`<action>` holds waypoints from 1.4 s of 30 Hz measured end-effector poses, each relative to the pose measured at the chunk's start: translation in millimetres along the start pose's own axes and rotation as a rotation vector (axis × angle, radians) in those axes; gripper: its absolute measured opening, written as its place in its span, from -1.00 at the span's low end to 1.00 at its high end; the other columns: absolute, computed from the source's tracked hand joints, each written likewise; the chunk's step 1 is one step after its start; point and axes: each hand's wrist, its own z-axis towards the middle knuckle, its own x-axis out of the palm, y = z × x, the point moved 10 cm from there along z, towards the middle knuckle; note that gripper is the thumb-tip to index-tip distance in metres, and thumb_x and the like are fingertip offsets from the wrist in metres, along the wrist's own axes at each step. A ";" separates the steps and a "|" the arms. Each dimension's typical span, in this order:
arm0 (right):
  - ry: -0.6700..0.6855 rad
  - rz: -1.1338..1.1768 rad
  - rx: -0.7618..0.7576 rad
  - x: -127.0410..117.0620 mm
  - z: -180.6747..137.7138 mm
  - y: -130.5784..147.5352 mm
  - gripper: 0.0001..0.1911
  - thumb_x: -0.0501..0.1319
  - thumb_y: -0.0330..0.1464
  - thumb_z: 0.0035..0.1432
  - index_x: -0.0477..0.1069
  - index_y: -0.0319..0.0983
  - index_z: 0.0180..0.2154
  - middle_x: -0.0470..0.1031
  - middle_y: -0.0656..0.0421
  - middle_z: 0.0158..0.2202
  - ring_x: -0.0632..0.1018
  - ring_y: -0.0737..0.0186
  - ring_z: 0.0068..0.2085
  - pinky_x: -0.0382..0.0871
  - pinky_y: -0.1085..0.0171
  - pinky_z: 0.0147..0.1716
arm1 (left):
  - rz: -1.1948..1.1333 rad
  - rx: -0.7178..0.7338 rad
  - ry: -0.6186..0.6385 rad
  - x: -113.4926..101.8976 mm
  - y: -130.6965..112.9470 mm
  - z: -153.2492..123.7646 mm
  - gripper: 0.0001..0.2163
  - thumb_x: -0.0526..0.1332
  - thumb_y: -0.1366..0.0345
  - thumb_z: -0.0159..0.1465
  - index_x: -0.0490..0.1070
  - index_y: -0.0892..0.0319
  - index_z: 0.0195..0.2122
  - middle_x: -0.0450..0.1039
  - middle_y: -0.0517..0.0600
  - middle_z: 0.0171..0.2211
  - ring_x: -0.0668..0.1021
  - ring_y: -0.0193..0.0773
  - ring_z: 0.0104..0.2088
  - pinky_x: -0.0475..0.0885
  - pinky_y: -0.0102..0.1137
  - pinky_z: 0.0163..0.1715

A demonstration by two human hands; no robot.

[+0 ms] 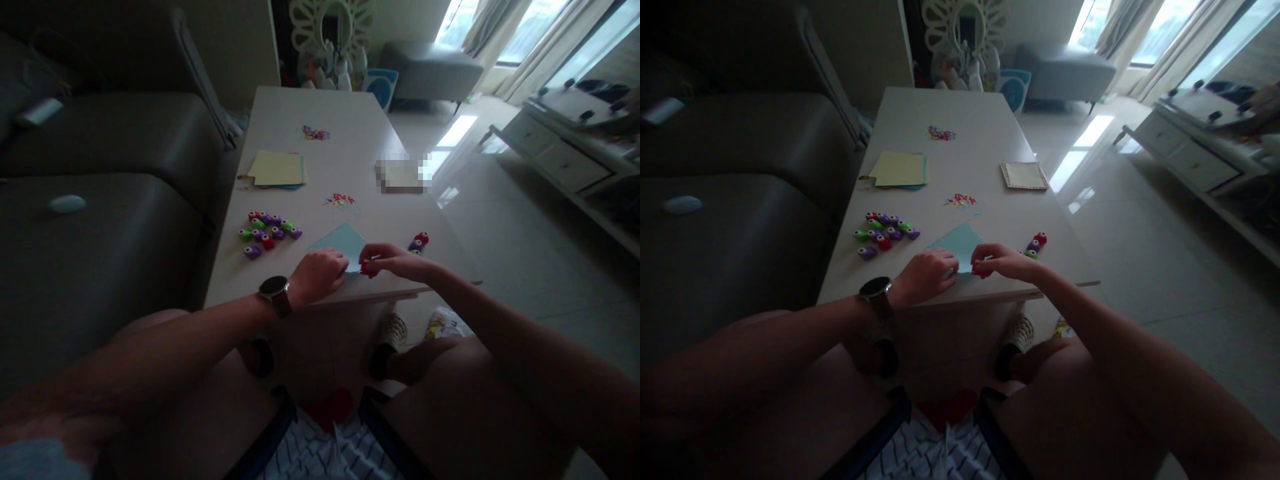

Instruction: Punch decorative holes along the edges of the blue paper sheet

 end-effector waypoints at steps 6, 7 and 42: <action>0.015 0.016 -0.034 -6.7 -1.7 -1.2 -0.69 0.41 -0.24 0.02 0.44 -0.22 -0.22 0.54 0.20 -0.35 0.55 0.26 -0.30 0.43 0.26 -0.27 | -0.056 0.067 0.078 12.5 -5.7 -3.3 -0.88 0.21 0.37 0.27 0.49 0.22 -0.19 0.50 0.11 -0.13 0.54 -0.12 -0.15 0.45 -0.27 -0.16; 0.009 -0.012 -0.036 -10.1 -2.2 -2.9 -0.68 0.42 -0.25 0.02 0.44 -0.22 -0.21 0.55 0.18 -0.33 0.55 0.25 -0.29 0.43 0.25 -0.27 | -0.072 0.077 0.092 15.0 -7.1 -4.7 -0.85 0.22 0.36 0.26 0.48 0.23 -0.15 0.49 0.13 -0.08 0.54 -0.11 -0.12 0.45 -0.26 -0.14; -0.158 -0.074 -0.059 -47.5 -6.4 -13.9 -0.63 0.44 -0.17 0.03 0.46 -0.23 -0.20 0.58 0.14 -0.35 0.58 0.21 -0.29 0.44 0.20 -0.25 | -0.097 0.085 0.112 33.4 -11.6 13.6 -0.61 0.23 0.24 0.34 0.39 0.11 0.19 0.42 0.16 0.03 0.42 0.06 0.07 0.33 -0.06 0.00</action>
